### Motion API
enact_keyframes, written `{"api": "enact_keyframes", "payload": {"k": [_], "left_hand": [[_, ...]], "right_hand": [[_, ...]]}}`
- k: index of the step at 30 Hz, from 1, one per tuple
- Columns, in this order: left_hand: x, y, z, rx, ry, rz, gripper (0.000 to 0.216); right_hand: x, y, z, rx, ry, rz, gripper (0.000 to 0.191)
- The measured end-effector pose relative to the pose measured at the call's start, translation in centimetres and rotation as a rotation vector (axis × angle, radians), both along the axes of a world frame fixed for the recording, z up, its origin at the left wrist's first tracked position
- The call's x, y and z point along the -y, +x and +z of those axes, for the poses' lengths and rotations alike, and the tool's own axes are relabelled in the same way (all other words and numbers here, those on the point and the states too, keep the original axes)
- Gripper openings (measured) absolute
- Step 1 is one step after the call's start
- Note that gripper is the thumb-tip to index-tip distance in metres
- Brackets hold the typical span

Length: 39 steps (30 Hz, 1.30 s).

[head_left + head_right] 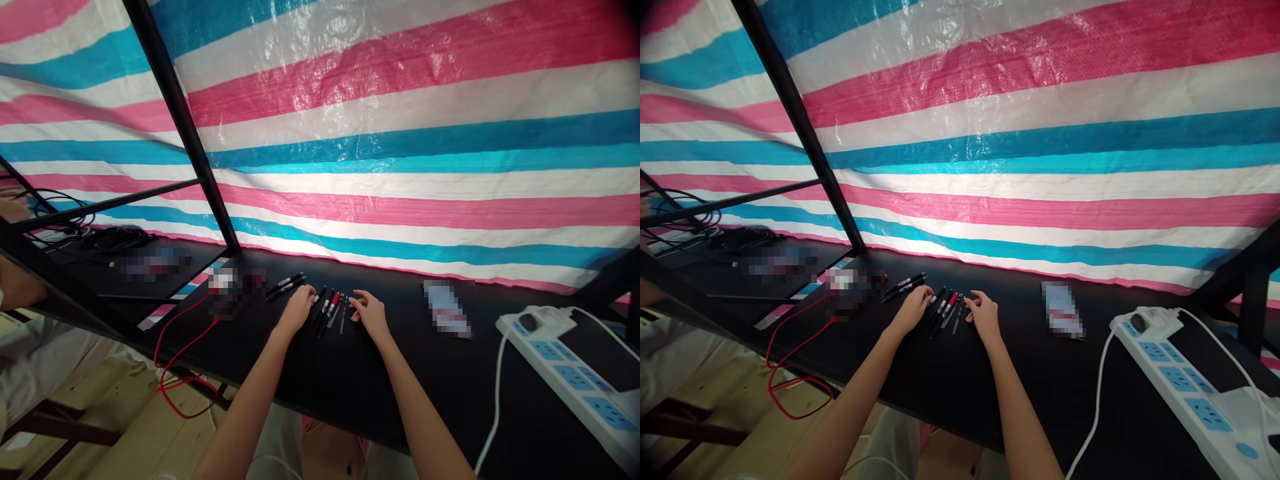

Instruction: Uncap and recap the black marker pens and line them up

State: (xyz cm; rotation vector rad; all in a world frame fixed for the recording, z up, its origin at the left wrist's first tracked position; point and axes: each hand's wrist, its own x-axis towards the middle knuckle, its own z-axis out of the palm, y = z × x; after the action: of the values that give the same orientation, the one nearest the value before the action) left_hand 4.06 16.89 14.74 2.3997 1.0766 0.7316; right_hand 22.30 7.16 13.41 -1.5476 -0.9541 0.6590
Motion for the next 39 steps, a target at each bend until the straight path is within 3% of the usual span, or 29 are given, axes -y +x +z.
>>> {"api": "enact_keyframes", "payload": {"k": [10, 22, 31, 34, 37, 39], "left_hand": [[0.9, 0.4, 0.6, -0.003, -0.138, -0.111, 0.024], [-0.4, 0.3, -0.1, 0.17, -0.241, -0.185, 0.044], [-0.2, 0.7, -0.4, 0.103, -0.213, -0.173, 0.03], [0.0, 0.4, 0.0, -0.005, -0.044, -0.024, 0.022], [-0.3, -0.2, 0.3, -0.125, 0.225, 0.367, 0.021], [-0.6, -0.7, 0.2, -0.18, 0.302, 0.583, 0.023]], "right_hand": [[0.3, -0.3, 0.2, 0.359, -0.027, 0.151, 0.021], [0.4, -0.4, 0.2, 0.372, -0.047, 0.138, 0.029], [0.4, -0.3, 0.0, 0.384, -0.047, 0.146, 0.031], [0.5, -0.3, 0.2, 0.384, -0.061, 0.16, 0.032], [0.5, -0.4, 0.3, 0.394, -0.083, 0.169, 0.034], [0.6, -0.4, 0.3, 0.408, -0.088, 0.169, 0.034]]}}
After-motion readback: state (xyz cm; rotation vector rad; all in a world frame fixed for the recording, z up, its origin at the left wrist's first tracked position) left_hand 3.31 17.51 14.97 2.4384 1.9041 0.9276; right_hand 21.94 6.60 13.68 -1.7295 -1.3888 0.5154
